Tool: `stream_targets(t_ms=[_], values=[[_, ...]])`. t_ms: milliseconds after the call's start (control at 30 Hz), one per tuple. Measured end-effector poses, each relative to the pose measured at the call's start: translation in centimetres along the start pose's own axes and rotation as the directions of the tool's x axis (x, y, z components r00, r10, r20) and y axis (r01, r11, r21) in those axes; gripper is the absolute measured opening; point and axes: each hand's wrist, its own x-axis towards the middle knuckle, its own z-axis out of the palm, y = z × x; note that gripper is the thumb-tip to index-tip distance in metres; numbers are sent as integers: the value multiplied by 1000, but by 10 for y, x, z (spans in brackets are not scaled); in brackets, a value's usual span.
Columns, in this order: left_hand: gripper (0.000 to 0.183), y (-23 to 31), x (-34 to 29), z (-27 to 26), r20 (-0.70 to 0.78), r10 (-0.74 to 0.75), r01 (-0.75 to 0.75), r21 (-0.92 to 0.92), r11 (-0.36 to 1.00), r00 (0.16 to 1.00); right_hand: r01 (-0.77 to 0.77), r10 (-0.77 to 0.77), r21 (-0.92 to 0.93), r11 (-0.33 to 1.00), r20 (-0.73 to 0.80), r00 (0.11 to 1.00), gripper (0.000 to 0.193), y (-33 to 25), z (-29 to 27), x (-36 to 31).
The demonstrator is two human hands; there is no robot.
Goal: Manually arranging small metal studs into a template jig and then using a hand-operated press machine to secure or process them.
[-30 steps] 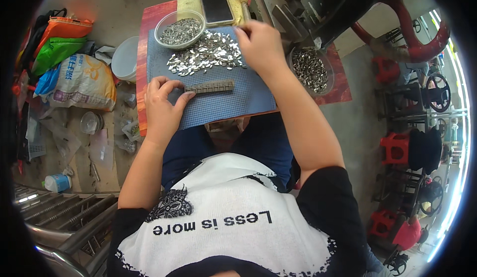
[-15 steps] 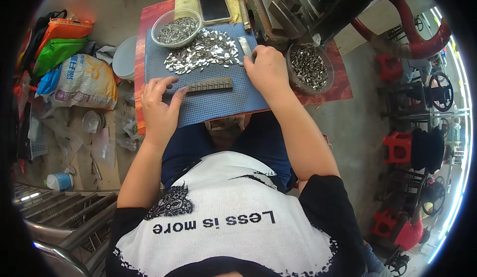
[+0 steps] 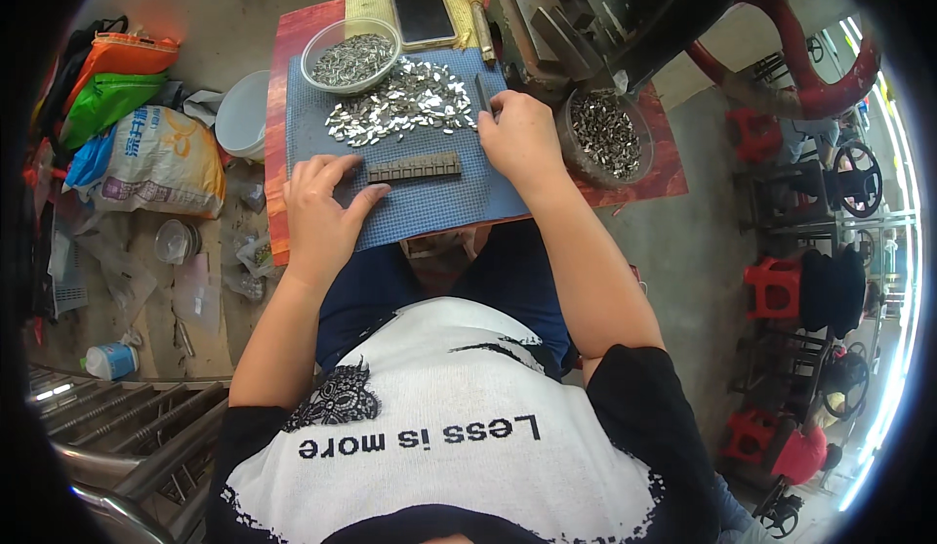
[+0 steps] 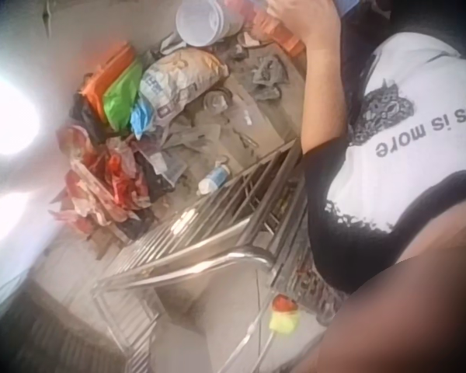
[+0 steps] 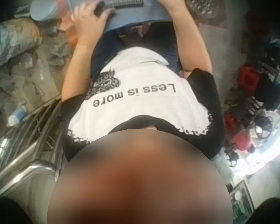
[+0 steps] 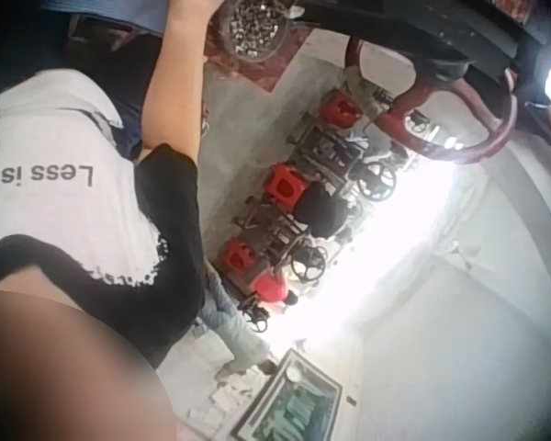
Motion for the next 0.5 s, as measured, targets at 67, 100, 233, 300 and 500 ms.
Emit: stream_targets(t_ms=[67, 100, 233, 300, 500], values=[[34, 0, 0, 1, 24, -6, 6, 4, 1000, 1000, 13, -13, -6, 1000, -6, 1000, 29, -3, 7, 2], [34, -2, 0, 2, 21, -10, 10, 1, 1000, 1000, 22, -22, 7, 1000, -13, 1000, 28, -7, 12, 4], [30, -1, 0, 1, 10, -8, 8, -10, 1000, 1000, 14, -13, 43, 999, -44, 999, 24, -22, 25, 8], [29, -1, 1, 1, 6, -9, 9, -12, 1000, 1000, 14, -11, 49, 999, -58, 998, 23, -27, 29, 11], [27, -1, 0, 0, -6, -4, 4, -9, 1000, 1000, 6, -2, 57, 998, -63, 998, 26, -39, 40, 11]])
